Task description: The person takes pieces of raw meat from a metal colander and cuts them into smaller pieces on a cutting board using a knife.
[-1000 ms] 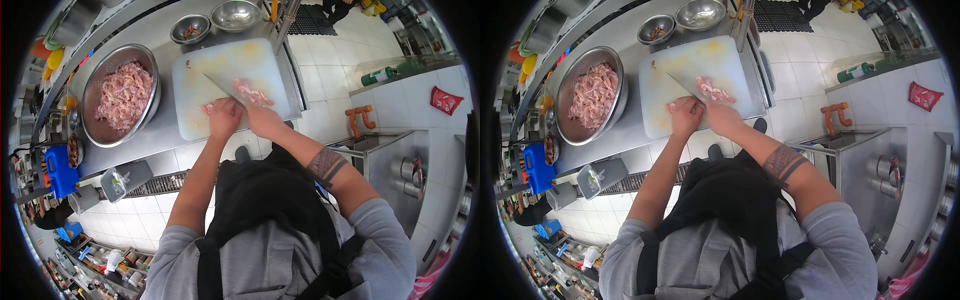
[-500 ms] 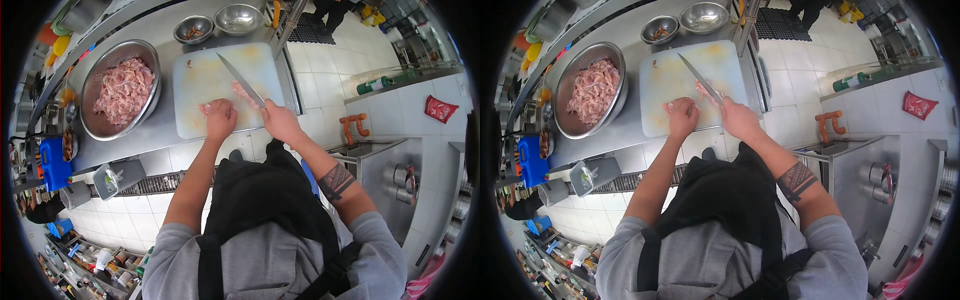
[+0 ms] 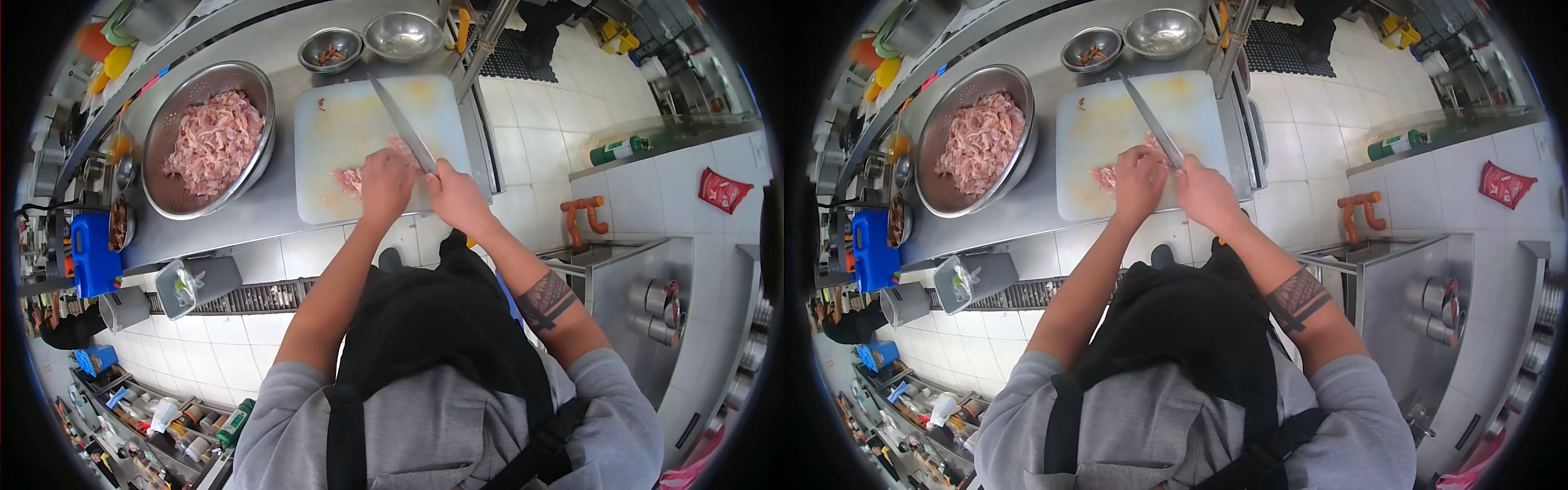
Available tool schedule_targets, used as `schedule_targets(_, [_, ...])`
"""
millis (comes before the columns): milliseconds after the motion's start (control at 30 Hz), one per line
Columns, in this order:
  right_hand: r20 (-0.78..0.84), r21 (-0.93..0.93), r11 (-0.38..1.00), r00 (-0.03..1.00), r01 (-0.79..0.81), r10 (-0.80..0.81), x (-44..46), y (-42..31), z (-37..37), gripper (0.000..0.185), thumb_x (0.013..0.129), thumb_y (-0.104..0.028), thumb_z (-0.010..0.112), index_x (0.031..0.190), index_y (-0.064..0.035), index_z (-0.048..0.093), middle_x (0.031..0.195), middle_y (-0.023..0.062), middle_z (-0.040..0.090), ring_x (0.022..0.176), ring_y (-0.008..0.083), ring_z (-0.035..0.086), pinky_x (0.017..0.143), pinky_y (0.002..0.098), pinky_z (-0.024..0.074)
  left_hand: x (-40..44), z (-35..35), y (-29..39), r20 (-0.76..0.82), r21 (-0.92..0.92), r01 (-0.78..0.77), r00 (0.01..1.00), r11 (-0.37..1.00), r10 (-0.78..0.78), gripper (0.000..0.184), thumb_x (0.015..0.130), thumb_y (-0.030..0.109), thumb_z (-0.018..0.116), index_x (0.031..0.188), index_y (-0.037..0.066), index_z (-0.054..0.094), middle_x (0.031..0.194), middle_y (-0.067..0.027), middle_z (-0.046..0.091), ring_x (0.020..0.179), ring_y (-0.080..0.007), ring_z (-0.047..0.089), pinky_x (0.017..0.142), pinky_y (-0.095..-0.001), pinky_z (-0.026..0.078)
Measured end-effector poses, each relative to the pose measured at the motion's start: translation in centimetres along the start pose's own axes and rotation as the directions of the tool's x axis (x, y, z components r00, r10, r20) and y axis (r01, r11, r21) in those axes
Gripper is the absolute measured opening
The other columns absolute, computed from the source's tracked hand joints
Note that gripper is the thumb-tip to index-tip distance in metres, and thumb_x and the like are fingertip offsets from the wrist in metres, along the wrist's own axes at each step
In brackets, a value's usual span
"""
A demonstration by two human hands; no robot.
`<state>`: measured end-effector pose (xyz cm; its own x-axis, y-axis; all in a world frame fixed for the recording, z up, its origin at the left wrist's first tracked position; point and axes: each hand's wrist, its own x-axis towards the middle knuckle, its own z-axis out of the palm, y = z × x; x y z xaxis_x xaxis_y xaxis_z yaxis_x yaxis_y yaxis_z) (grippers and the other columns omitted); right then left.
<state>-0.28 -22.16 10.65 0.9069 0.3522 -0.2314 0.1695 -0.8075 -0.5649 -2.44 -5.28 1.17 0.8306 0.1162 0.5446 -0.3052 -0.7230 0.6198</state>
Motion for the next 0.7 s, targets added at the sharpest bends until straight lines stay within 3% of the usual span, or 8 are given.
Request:
schedule_targets(67, [-0.002,-0.008,1.000,1.000,-0.006,0.006,-0.3,-0.1,-0.9,0.027,0.106,-0.023,0.054,0.121,-0.0014,0.056,0.089,0.0310,0.072,0.089,0.0525,0.071,0.082,0.0629,0.0549,-0.2,-0.1,-0.3,-0.014,0.095,0.156,0.988,0.983,-0.156,0.020,0.087,0.016,0.078,0.105,0.007,0.076,0.123,-0.0109,0.068,0.115,-0.0350,0.061,0.101,-0.0476,0.050])
schedule_targets(100, [-0.002,-0.012,1.000,1.000,-0.016,0.016,-0.7,-0.1,-1.2,0.023,0.106,-0.023,0.053,0.114,-0.0015,0.055,0.089,0.0311,0.072,0.088,0.0524,0.071,0.082,0.0633,0.0545,-0.5,-0.3,-0.8,-0.012,0.095,0.154,0.988,0.984,-0.153,0.020,0.087,0.016,0.078,0.105,0.007,0.076,0.123,-0.0109,0.068,0.115,-0.0350,0.061,0.101,-0.0476,0.050])
schedule_targets(233, [0.017,-0.067,0.998,1.000,0.022,-0.021,-2.4,2.0,0.7,0.023,0.106,-0.023,0.056,0.111,-0.0012,0.053,0.084,0.0299,0.070,0.083,0.0539,0.068,0.076,0.0644,0.0522,-1.9,-2.5,-2.7,-0.025,0.155,0.130,0.992,0.979,-0.127,0.019,0.085,0.015,0.079,0.102,0.008,0.076,0.114,-0.0101,0.070,0.111,-0.0343,0.063,0.102,-0.0488,0.049])
schedule_targets(300, [0.180,-0.128,0.990,0.983,0.061,-0.038,-3.6,2.5,1.2,0.023,0.106,-0.023,0.056,0.113,-0.0015,0.054,0.086,0.0307,0.071,0.084,0.0530,0.069,0.077,0.0643,0.0531,-2.3,-3.0,-3.3,0.003,0.123,0.106,0.994,0.987,-0.107,0.020,0.083,0.013,0.079,0.103,0.009,0.076,0.110,-0.0095,0.071,0.110,-0.0337,0.063,0.102,-0.0497,0.048])
schedule_targets(367, [0.177,-0.156,0.986,0.984,0.061,-0.033,-3.8,4.6,1.5,0.022,0.106,-0.022,0.054,0.111,-0.0004,0.055,0.087,0.0310,0.072,0.085,0.0523,0.071,0.078,0.0642,0.0546,-3.0,-3.1,-4.1,0.098,0.129,0.016,0.995,0.991,-0.028,0.020,0.083,0.013,0.079,0.102,0.008,0.075,0.106,-0.0082,0.072,0.109,-0.0330,0.064,0.103,-0.0503,0.046])
schedule_targets(467, [0.152,-0.209,0.978,0.988,0.012,0.020,-4.0,4.9,0.0,0.021,0.105,-0.019,0.052,0.110,0.0010,0.056,0.089,0.0312,0.073,0.086,0.0513,0.073,0.079,0.0638,0.0559,-2.8,-3.6,-3.6,0.093,0.146,-0.008,0.996,0.989,-0.005,0.019,0.083,0.013,0.078,0.101,0.006,0.074,0.107,-0.0113,0.072,0.108,-0.0352,0.065,0.098,-0.0489,0.049])
schedule_targets(500, [0.127,-0.229,0.973,0.990,-0.036,0.066,-3.9,4.5,-0.5,0.021,0.105,-0.019,0.052,0.109,0.0013,0.057,0.090,0.0310,0.073,0.086,0.0509,0.073,0.080,0.0636,0.0557,-2.8,-3.5,-3.5,0.094,0.147,-0.006,0.996,0.989,-0.008,0.019,0.083,0.013,0.078,0.101,0.006,0.074,0.107,-0.0113,0.072,0.108,-0.0352,0.065,0.098,-0.0489,0.049])
schedule_targets(700, [0.233,-0.178,0.983,0.972,0.035,0.008,-6.7,2.4,-0.6,0.021,0.106,-0.021,0.054,0.109,0.0007,0.056,0.086,0.0299,0.072,0.084,0.0523,0.070,0.078,0.0645,0.0536,-2.2,-2.5,-4.7,0.053,0.080,0.059,0.997,0.995,-0.063,0.020,0.084,0.011,0.077,0.102,0.005,0.074,0.107,-0.0123,0.073,0.108,-0.0356,0.065,0.098,-0.0480,0.050])
